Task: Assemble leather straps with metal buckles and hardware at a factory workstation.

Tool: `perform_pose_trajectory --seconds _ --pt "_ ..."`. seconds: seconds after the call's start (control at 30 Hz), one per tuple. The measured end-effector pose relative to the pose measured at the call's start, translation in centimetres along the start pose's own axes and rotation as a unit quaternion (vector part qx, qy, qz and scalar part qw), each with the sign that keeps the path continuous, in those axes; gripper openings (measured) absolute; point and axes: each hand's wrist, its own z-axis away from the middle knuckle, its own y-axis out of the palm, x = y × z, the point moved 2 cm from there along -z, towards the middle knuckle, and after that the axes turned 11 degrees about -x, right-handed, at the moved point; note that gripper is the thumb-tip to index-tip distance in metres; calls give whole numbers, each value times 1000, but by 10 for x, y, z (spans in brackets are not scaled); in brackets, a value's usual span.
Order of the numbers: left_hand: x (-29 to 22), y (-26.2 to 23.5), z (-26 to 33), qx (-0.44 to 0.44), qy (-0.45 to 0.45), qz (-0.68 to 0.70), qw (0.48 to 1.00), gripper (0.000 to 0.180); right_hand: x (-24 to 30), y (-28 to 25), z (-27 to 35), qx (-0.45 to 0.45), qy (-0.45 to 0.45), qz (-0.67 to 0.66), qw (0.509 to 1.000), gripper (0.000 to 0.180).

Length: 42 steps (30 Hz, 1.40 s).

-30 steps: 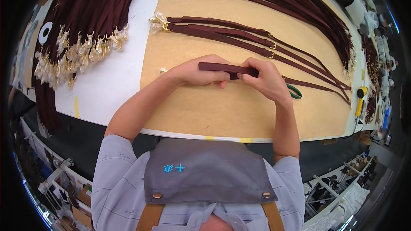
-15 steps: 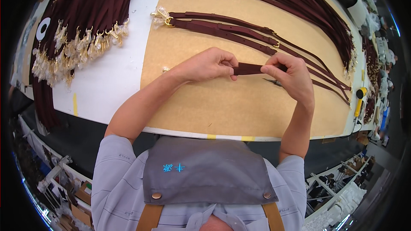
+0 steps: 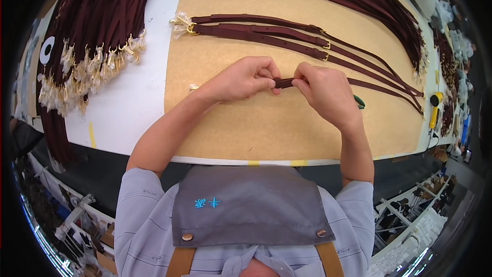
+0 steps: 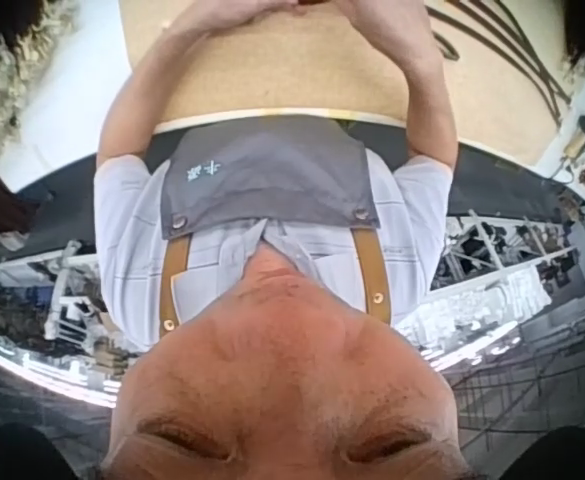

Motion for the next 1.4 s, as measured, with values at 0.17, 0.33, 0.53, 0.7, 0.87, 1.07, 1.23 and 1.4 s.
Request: perform_pose_trajectory --seconds 0.17,0.33,0.53,0.7,0.87,1.07,1.23,1.4 --pt "-1 0 0 -2 -9 1 1000 10 1 5 5 -49 16 -15 999 18" --pt "0 0 0 -3 3 -15 1000 10 7 9 3 1 -13 34 999 17" --pt "4 3 1 -5 40 -31 999 11 15 12 3 29 -14 85 996 13" --pt "-1 1 4 -7 36 -21 999 11 2 10 2 9 70 -122 990 13" --pt "-4 3 6 -23 35 -23 999 9 6 6 2 61 126 -117 983 15" --pt "-3 2 5 -24 -14 -8 1000 9 9 5 1 45 68 -85 993 14" --pt "0 5 5 -24 17 -19 999 7 4 8 -2 71 58 -117 989 12" --pt "1 4 5 -32 38 -29 998 7 1 7 -7 100 71 -173 977 12"
